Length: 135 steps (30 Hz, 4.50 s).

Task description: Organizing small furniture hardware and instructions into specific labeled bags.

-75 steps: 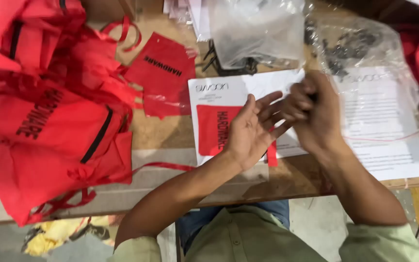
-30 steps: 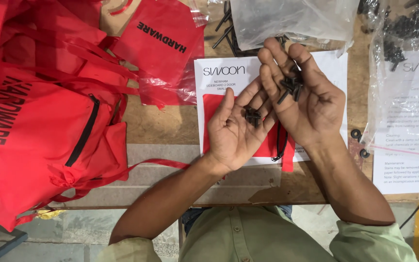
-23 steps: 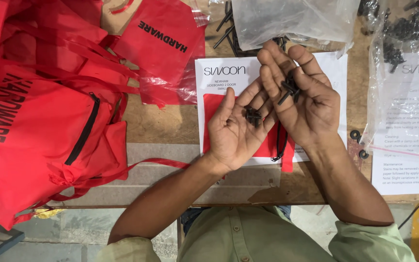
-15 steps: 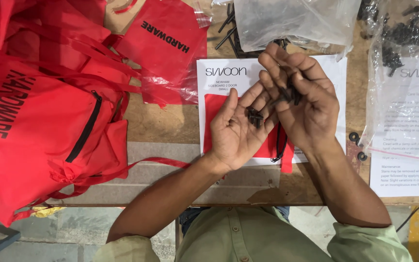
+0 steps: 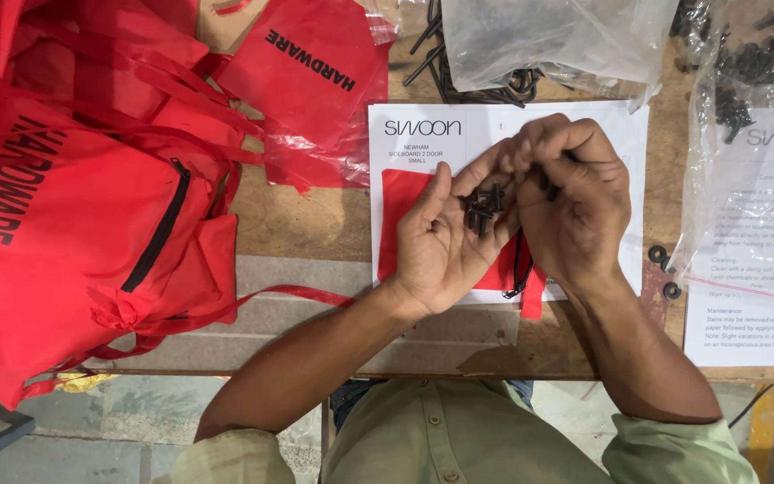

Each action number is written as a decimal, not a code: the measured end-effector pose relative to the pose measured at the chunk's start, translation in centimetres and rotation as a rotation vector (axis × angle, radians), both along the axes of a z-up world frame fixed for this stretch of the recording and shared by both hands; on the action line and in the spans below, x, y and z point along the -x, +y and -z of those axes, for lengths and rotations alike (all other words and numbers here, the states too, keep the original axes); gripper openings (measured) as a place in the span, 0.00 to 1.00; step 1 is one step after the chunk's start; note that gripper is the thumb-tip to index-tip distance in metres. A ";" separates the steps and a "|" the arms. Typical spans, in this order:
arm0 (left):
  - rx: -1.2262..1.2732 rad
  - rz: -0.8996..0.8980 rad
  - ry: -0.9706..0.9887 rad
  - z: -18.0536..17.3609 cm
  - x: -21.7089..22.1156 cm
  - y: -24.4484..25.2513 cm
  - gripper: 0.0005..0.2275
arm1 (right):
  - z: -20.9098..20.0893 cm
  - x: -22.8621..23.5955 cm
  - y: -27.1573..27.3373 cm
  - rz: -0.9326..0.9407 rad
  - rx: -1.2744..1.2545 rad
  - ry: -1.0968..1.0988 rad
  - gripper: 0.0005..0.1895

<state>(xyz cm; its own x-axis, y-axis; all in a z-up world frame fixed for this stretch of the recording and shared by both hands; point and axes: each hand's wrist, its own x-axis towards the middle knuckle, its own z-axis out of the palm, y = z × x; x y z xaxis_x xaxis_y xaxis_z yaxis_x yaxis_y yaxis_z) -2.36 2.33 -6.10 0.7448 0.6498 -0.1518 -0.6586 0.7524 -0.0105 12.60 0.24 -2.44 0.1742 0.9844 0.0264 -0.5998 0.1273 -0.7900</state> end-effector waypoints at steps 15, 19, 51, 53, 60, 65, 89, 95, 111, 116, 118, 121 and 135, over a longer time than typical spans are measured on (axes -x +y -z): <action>-0.020 0.013 0.046 -0.2 -0.1 -0.1 0.29 | -0.3 0.0 0.2 0.037 0.020 -0.133 0.07; -0.027 -0.002 0.002 1.3 -0.2 -0.6 0.28 | 0.1 0.0 0.0 0.022 0.011 -0.074 0.07; -0.114 -0.019 0.039 -1.3 -0.3 0.6 0.28 | -8.3 -4.6 -10.0 0.293 0.288 0.669 0.11; -0.110 -0.002 0.031 -0.9 -0.7 0.3 0.27 | -8.4 -7.0 -13.5 0.384 0.283 0.611 0.11; -0.040 0.038 -0.121 -1.2 -0.3 -0.7 0.27 | -6.9 -10.3 -17.2 0.570 0.220 0.580 0.10; -0.069 0.022 -0.048 -1.9 0.0 -0.4 0.27 | -8.1 -8.0 -13.8 0.586 0.299 0.489 0.13; -0.016 -0.042 -0.085 -1.9 -0.3 -0.1 0.25 | -5.3 -14.7 -8.4 0.379 0.340 -0.843 0.11; -0.037 0.042 -0.035 -2.2 -0.3 -1.0 0.25 | -10.8 -5.3 -11.3 0.318 0.279 -1.526 0.13; -0.052 0.088 -0.201 2.2 -0.8 -2.4 0.26 | -6.2 -1.8 -4.4 -0.104 -0.009 -1.592 0.15; -0.076 0.085 -0.253 1.6 -0.8 -2.1 0.26 | -6.1 -1.6 -4.4 -0.047 -0.063 -1.675 0.13; -0.079 0.107 -0.089 0.2 -0.7 -1.8 0.28 | -6.1 -1.5 -4.4 -0.034 -0.050 -1.691 0.13; -0.091 0.086 -0.149 0.9 -0.8 -1.9 0.28 | -6.1 -1.4 -4.5 -0.012 0.026 -1.631 0.12; -0.096 0.050 -0.139 -0.9 -0.3 -1.6 0.30 | -6.3 -1.9 -4.7 0.114 0.000 -1.444 0.10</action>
